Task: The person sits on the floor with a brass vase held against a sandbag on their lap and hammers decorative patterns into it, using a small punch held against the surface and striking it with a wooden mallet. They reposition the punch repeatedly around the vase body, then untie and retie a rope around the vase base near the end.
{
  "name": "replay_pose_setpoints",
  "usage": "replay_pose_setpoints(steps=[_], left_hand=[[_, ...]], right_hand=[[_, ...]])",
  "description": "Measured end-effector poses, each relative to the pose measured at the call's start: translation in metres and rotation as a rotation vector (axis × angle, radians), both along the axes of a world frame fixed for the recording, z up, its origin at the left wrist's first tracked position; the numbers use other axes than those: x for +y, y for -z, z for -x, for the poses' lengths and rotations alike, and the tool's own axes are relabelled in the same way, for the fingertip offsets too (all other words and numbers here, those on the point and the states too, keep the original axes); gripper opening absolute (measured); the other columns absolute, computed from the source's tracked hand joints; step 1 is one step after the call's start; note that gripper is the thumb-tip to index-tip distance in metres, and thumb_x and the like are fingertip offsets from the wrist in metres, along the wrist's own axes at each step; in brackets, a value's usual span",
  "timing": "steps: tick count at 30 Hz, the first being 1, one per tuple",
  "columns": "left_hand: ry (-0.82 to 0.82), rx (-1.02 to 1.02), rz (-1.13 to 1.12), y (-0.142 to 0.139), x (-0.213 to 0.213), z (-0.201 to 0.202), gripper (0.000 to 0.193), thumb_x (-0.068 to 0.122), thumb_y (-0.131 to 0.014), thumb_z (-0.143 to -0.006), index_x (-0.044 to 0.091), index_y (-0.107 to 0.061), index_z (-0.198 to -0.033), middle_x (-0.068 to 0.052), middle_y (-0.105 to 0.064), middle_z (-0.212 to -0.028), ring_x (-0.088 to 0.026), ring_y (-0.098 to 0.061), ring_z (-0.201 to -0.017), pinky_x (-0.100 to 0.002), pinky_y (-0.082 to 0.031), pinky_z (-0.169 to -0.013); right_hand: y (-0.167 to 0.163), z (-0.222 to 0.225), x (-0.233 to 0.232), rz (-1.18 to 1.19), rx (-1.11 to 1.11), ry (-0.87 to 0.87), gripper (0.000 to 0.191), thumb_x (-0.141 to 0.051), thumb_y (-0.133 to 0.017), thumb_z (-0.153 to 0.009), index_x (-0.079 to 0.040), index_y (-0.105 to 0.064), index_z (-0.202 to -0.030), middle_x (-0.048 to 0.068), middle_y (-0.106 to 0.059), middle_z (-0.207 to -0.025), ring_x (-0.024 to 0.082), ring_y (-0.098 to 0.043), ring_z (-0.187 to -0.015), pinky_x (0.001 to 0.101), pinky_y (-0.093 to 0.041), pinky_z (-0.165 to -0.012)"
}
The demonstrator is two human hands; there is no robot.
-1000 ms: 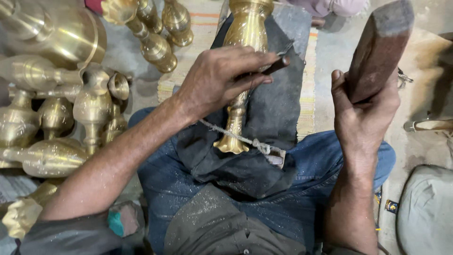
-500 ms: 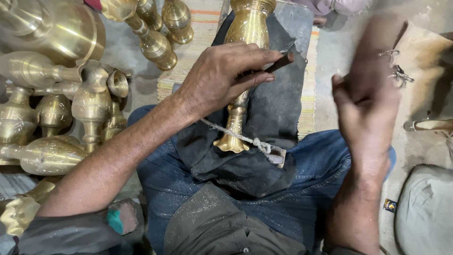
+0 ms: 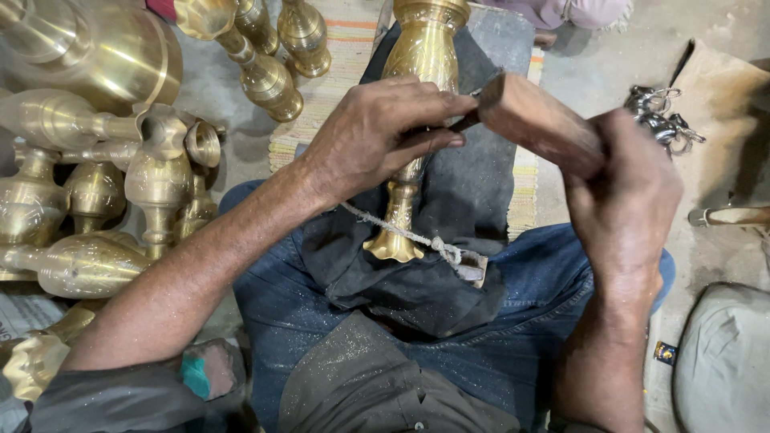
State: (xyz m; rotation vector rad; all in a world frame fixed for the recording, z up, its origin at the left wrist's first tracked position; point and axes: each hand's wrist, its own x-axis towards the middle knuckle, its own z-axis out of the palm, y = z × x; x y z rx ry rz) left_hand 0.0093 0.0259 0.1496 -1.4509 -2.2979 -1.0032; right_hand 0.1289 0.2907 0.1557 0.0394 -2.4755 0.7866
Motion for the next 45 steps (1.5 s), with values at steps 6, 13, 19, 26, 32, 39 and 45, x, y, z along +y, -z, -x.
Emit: replay_pose_setpoints(steps=[6, 13, 19, 26, 32, 39, 45], left_hand=[[0.025, 0.000, -0.026, -0.001, -0.002, 0.000, 0.039, 0.029, -0.076, -0.100, 0.012, -0.067, -0.134, -0.004, -0.075, -0.109, -0.018, -0.073, -0.097, -0.034, -0.062, -0.091], [0.036, 0.006, -0.027, -0.006, -0.004, 0.001, 0.039, 0.028, -0.077, -0.100, 0.011, -0.067, -0.134, -0.004, -0.074, -0.106, -0.018, -0.072, -0.097, -0.036, -0.061, -0.092], [0.034, -0.027, -0.031, -0.006, -0.003, 0.001, 0.037, 0.029, -0.076, -0.100, 0.011, -0.068, -0.132, -0.004, -0.073, -0.108, -0.016, -0.070, -0.097, -0.031, -0.062, -0.088], [0.044, -0.056, -0.013, -0.008, -0.004, 0.003, 0.038, 0.028, -0.077, -0.099, 0.011, -0.069, -0.132, -0.003, -0.073, -0.103, -0.016, -0.068, -0.094, -0.034, -0.061, -0.087], [0.062, -0.044, -0.019, -0.010, -0.007, 0.004, 0.040, 0.028, -0.078, -0.099, 0.011, -0.068, -0.134, -0.003, -0.073, -0.101, -0.017, -0.067, -0.092, -0.035, -0.059, -0.085], [0.051, -0.071, 0.009, -0.007, -0.008, 0.007, 0.041, 0.028, -0.079, -0.098, 0.012, -0.069, -0.135, -0.002, -0.071, -0.095, -0.018, -0.066, -0.088, -0.035, -0.059, -0.084], [0.097, -0.055, -0.059, -0.003, -0.013, 0.010, 0.039, 0.028, -0.078, -0.102, 0.013, -0.067, -0.137, -0.002, -0.073, -0.110, -0.017, -0.069, -0.101, -0.034, -0.062, -0.091]], right_hand=[[-0.005, 0.000, -0.002, -0.100, 0.029, -0.005, 0.024, -0.001, -0.080, -0.100, 0.003, -0.059, -0.110, 0.018, -0.065, -0.094, 0.031, -0.065, -0.083, 0.0421, -0.052, -0.078], [-0.020, 0.003, -0.013, -0.315, 0.068, 0.007, 0.024, 0.004, -0.081, -0.089, 0.004, -0.061, -0.103, 0.019, -0.063, -0.083, 0.034, -0.064, -0.077, 0.0418, -0.050, -0.068], [-0.019, 0.005, -0.013, -0.403, 0.025, 0.007, 0.026, 0.003, -0.082, -0.085, 0.001, -0.061, -0.099, 0.015, -0.064, -0.078, 0.030, -0.064, -0.074, 0.0417, -0.050, -0.070], [-0.014, 0.002, -0.006, -0.186, -0.013, -0.008, 0.025, 0.006, -0.078, -0.086, 0.003, -0.059, -0.101, 0.015, -0.067, -0.085, 0.025, -0.070, -0.079, 0.0353, -0.050, -0.070], [0.001, 0.000, -0.002, 0.137, -0.104, -0.051, 0.015, 0.004, -0.072, -0.106, 0.004, -0.057, -0.106, 0.009, -0.068, -0.089, 0.013, -0.069, -0.083, 0.0239, -0.053, -0.077], [-0.004, 0.005, -0.006, -0.116, 0.043, -0.053, 0.022, 0.008, -0.079, -0.096, 0.006, -0.057, -0.100, 0.019, -0.062, -0.092, 0.031, -0.064, -0.083, 0.0382, -0.051, -0.076], [-0.009, 0.008, -0.011, -0.059, -0.011, -0.022, 0.025, 0.000, -0.080, -0.094, 0.002, -0.056, -0.101, 0.017, -0.065, -0.086, 0.032, -0.067, -0.078, 0.0380, -0.051, -0.070]])
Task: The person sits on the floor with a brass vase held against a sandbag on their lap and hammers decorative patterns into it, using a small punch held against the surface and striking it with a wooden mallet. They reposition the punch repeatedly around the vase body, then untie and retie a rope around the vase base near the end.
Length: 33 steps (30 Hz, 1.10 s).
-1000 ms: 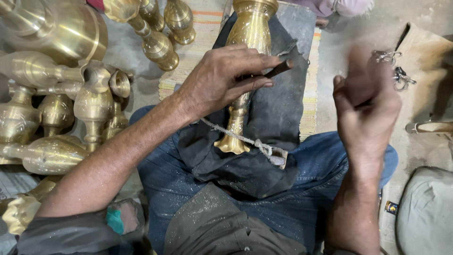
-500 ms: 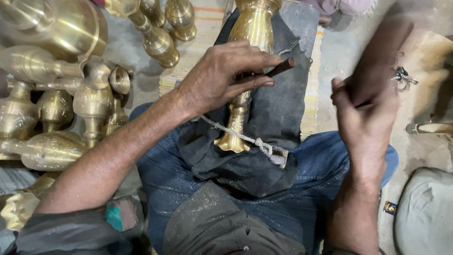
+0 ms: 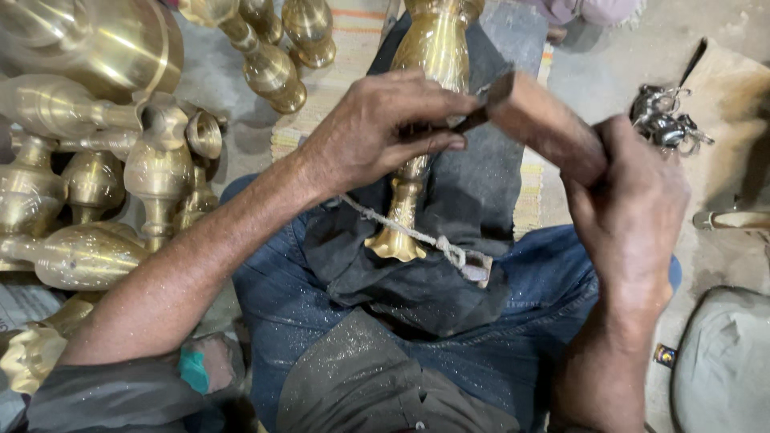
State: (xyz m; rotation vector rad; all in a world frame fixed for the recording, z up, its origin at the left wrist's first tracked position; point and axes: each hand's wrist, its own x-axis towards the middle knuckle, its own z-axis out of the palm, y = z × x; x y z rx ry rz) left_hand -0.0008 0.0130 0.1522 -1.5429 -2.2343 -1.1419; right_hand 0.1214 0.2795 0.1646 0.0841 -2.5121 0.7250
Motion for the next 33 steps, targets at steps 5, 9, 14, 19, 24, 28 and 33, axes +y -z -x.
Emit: replay_pose_setpoints(steps=[5, 9, 14, 19, 24, 28, 33], left_hand=[[-0.016, -0.063, 0.052, 0.000, 0.001, 0.002, 0.040, 0.027, -0.078, -0.098, 0.011, -0.069, -0.134, -0.004, -0.074, -0.105, -0.018, -0.070, -0.096, -0.034, -0.063, -0.085], [-0.018, -0.051, 0.030, -0.002, 0.001, 0.000, 0.039, 0.027, -0.078, -0.099, 0.010, -0.069, -0.133, -0.006, -0.074, -0.112, -0.018, -0.071, -0.101, -0.034, -0.063, -0.091], [-0.026, -0.037, 0.056, -0.005, -0.001, 0.002, 0.039, 0.028, -0.078, -0.100, 0.009, -0.069, -0.132, -0.007, -0.074, -0.111, -0.020, -0.071, -0.099, -0.035, -0.062, -0.087], [-0.025, -0.013, 0.059, -0.006, -0.002, 0.003, 0.037, 0.029, -0.078, -0.101, 0.009, -0.070, -0.130, -0.006, -0.074, -0.110, -0.020, -0.070, -0.099, -0.036, -0.061, -0.090], [-0.006, -0.027, 0.048, -0.004, -0.003, 0.004, 0.039, 0.029, -0.078, -0.100, 0.010, -0.069, -0.133, -0.005, -0.075, -0.112, -0.020, -0.069, -0.100, -0.034, -0.061, -0.089], [0.005, -0.059, 0.048, 0.000, -0.003, 0.005, 0.041, 0.031, -0.077, -0.099, 0.011, -0.069, -0.134, -0.004, -0.074, -0.111, -0.017, -0.069, -0.099, -0.032, -0.062, -0.088], [0.030, -0.019, 0.020, 0.007, -0.008, 0.009, 0.041, 0.029, -0.078, -0.100, 0.013, -0.068, -0.136, -0.003, -0.074, -0.112, -0.018, -0.068, -0.101, -0.032, -0.062, -0.090]], right_hand=[[-0.001, 0.000, -0.001, 0.094, -0.030, 0.019, 0.022, -0.003, -0.080, -0.100, 0.000, -0.059, -0.105, 0.014, -0.067, -0.088, 0.029, -0.066, -0.082, 0.0364, -0.052, -0.077], [-0.007, 0.002, -0.005, 0.058, -0.032, 0.055, 0.026, -0.002, -0.083, -0.099, 0.001, -0.058, -0.104, 0.012, -0.065, -0.084, 0.027, -0.063, -0.077, 0.0363, -0.051, -0.076], [-0.007, 0.003, -0.002, -0.138, -0.052, 0.013, 0.024, 0.004, -0.078, -0.084, 0.003, -0.060, -0.100, 0.016, -0.067, -0.084, 0.031, -0.068, -0.078, 0.0389, -0.051, -0.068], [0.005, 0.000, 0.008, 0.051, -0.087, -0.082, 0.019, 0.003, -0.077, -0.103, 0.002, -0.058, -0.100, 0.016, -0.067, -0.088, 0.026, -0.069, -0.077, 0.0345, -0.053, -0.073], [0.008, -0.002, 0.006, 0.159, -0.055, -0.026, 0.023, 0.002, -0.077, -0.099, 0.002, -0.058, -0.110, 0.016, -0.067, -0.096, 0.029, -0.066, -0.087, 0.0369, -0.053, -0.080], [0.003, 0.000, 0.004, -0.198, 0.040, -0.001, 0.021, 0.004, -0.081, -0.098, 0.005, -0.060, -0.103, 0.019, -0.066, -0.090, 0.032, -0.066, -0.085, 0.0408, -0.052, -0.076], [0.000, 0.005, -0.003, -0.015, 0.006, -0.006, 0.019, -0.001, -0.079, -0.097, 0.001, -0.061, -0.101, 0.014, -0.066, -0.086, 0.029, -0.068, -0.081, 0.0385, -0.053, -0.076]])
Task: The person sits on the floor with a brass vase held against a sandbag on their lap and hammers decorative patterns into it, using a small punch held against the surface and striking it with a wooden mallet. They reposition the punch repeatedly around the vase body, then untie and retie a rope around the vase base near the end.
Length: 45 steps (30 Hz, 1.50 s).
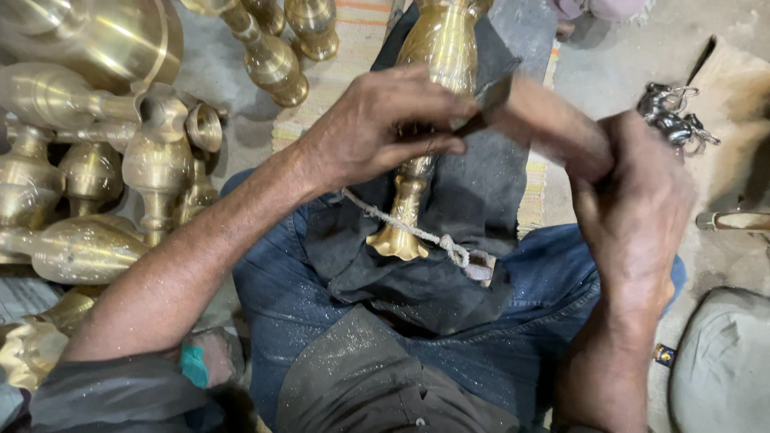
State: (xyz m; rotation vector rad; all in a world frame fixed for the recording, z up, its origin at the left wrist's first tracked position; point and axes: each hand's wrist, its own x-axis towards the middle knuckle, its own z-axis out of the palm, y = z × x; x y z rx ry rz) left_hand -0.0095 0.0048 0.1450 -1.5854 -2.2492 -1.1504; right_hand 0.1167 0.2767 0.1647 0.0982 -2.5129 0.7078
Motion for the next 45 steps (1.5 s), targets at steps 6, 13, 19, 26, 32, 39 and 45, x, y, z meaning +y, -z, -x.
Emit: replay_pose_setpoints(steps=[6, 13, 19, 26, 32, 39, 45], left_hand=[[0.013, -0.025, -0.012, 0.006, -0.004, 0.003, 0.040, 0.028, -0.079, -0.100, 0.015, -0.068, -0.136, -0.002, -0.074, -0.110, -0.016, -0.069, -0.102, -0.032, -0.063, -0.091], [0.023, -0.021, -0.022, 0.004, -0.008, 0.004, 0.038, 0.028, -0.079, -0.100, 0.014, -0.069, -0.134, -0.001, -0.077, -0.113, -0.016, -0.067, -0.100, -0.033, -0.062, -0.089], [0.016, -0.068, -0.002, 0.004, -0.009, 0.006, 0.039, 0.029, -0.080, -0.099, 0.015, -0.070, -0.133, -0.001, -0.077, -0.111, -0.016, -0.066, -0.095, -0.032, -0.061, -0.084], [0.030, -0.081, -0.003, 0.009, -0.013, 0.012, 0.039, 0.031, -0.080, -0.096, 0.019, -0.072, -0.133, 0.001, -0.073, -0.094, -0.015, -0.065, -0.092, -0.032, -0.061, -0.085], [0.073, -0.068, -0.069, 0.018, -0.018, 0.018, 0.038, 0.031, -0.080, -0.098, 0.017, -0.070, -0.133, 0.001, -0.075, -0.105, -0.014, -0.066, -0.101, -0.031, -0.062, -0.090], [0.087, 0.000, -0.062, 0.024, -0.019, 0.025, 0.033, 0.031, -0.078, -0.100, 0.017, -0.071, -0.129, 0.002, -0.077, -0.113, -0.015, -0.066, -0.107, -0.036, -0.061, -0.097], [-0.070, -0.388, -0.403, 0.020, -0.039, 0.006, 0.020, 0.021, -0.076, -0.108, 0.011, -0.072, -0.125, -0.005, -0.077, -0.109, -0.013, -0.075, -0.098, -0.030, -0.066, -0.089]], right_hand=[[-0.011, 0.003, -0.010, -0.154, 0.050, 0.001, 0.021, 0.005, -0.079, -0.091, 0.001, -0.061, -0.101, 0.014, -0.065, -0.084, 0.030, -0.065, -0.078, 0.0396, -0.051, -0.074], [0.001, 0.003, -0.004, -0.096, 0.032, -0.068, 0.018, 0.006, -0.075, -0.098, 0.001, -0.059, -0.106, 0.018, -0.062, -0.088, 0.030, -0.064, -0.081, 0.0364, -0.052, -0.078], [0.012, 0.001, 0.004, 0.113, -0.046, -0.051, 0.015, -0.001, -0.075, -0.100, 0.001, -0.061, -0.103, 0.018, -0.066, -0.088, 0.030, -0.063, -0.078, 0.0373, -0.051, -0.075], [0.006, 0.006, -0.001, 0.074, -0.015, -0.087, 0.018, 0.001, -0.079, -0.105, 0.002, -0.062, -0.110, 0.015, -0.067, -0.096, 0.025, -0.066, -0.086, 0.0338, -0.053, -0.081], [-0.003, 0.017, -0.013, 0.082, -0.077, -0.031, 0.017, -0.005, -0.079, -0.103, -0.001, -0.063, -0.106, 0.013, -0.068, -0.092, 0.025, -0.068, -0.083, 0.0344, -0.054, -0.076], [-0.012, 0.026, -0.016, -0.196, -0.069, -0.034, 0.023, -0.003, -0.084, -0.097, 0.001, -0.063, -0.106, 0.020, -0.069, -0.094, 0.033, -0.068, -0.087, 0.0424, -0.055, -0.080], [-0.019, 0.056, -0.028, -0.039, -0.138, -0.023, 0.051, -0.025, -0.085, -0.096, 0.001, -0.049, -0.122, 0.023, -0.069, -0.100, 0.031, -0.070, -0.095, 0.0420, -0.058, -0.088]])
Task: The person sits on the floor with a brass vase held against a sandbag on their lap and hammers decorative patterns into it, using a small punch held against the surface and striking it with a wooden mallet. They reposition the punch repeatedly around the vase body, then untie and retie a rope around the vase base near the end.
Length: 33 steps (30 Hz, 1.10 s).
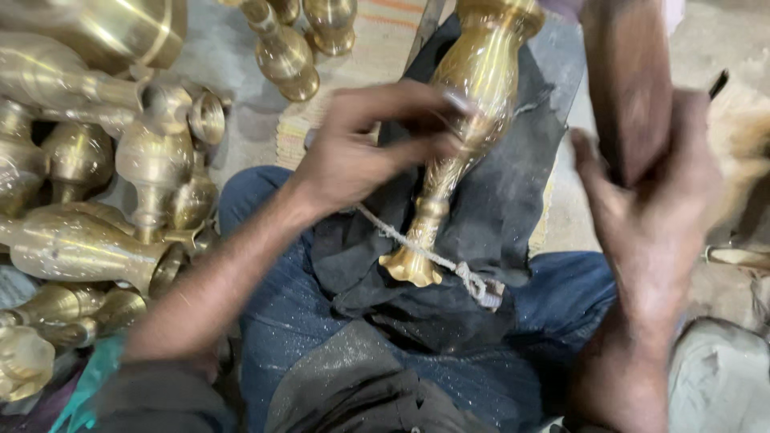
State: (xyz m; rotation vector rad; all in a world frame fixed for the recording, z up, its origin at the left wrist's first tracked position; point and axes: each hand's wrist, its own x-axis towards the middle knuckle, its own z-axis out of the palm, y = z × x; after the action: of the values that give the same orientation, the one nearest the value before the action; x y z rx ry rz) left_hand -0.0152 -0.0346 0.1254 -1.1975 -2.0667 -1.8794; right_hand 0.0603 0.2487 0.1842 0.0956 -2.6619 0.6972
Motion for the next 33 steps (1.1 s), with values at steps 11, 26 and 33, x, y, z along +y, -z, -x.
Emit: replay_pose_setpoints(steps=[11, 26, 33], left_hand=[[-0.514, -0.373, -0.436, 0.014, 0.015, -0.055, 0.029, 0.006, -0.073, -0.104, 0.001, -0.065, -0.131, -0.007, -0.076, -0.104, -0.013, -0.076, -0.093, -0.028, -0.066, -0.079], [-0.373, 0.205, 0.179, -0.027, 0.078, -0.050, 0.039, 0.009, -0.083, -0.097, 0.011, -0.068, -0.133, -0.002, -0.074, -0.110, -0.012, -0.076, -0.098, -0.025, -0.066, -0.082], [-0.364, 0.288, 0.225, -0.025, 0.076, -0.046, 0.032, 0.012, -0.083, -0.098, 0.009, -0.069, -0.126, -0.006, -0.072, -0.121, -0.014, -0.076, -0.099, -0.027, -0.066, -0.087]], right_hand=[[0.002, 0.083, -0.012, 0.122, -0.257, -0.402, 0.114, -0.047, -0.097, -0.068, -0.015, -0.033, -0.157, 0.021, -0.071, -0.123, 0.035, -0.071, -0.116, 0.0466, -0.057, -0.097], [-0.002, 0.058, 0.051, 0.212, -0.109, -0.456, 0.081, -0.025, -0.092, -0.087, -0.014, -0.044, -0.152, 0.015, -0.068, -0.119, 0.030, -0.070, -0.110, 0.0415, -0.058, -0.090], [-0.050, 0.011, 0.048, -0.397, 0.413, -0.262, 0.037, -0.008, -0.087, -0.090, -0.005, -0.068, -0.121, 0.012, -0.066, -0.106, 0.033, -0.067, -0.095, 0.0446, -0.051, -0.079]])
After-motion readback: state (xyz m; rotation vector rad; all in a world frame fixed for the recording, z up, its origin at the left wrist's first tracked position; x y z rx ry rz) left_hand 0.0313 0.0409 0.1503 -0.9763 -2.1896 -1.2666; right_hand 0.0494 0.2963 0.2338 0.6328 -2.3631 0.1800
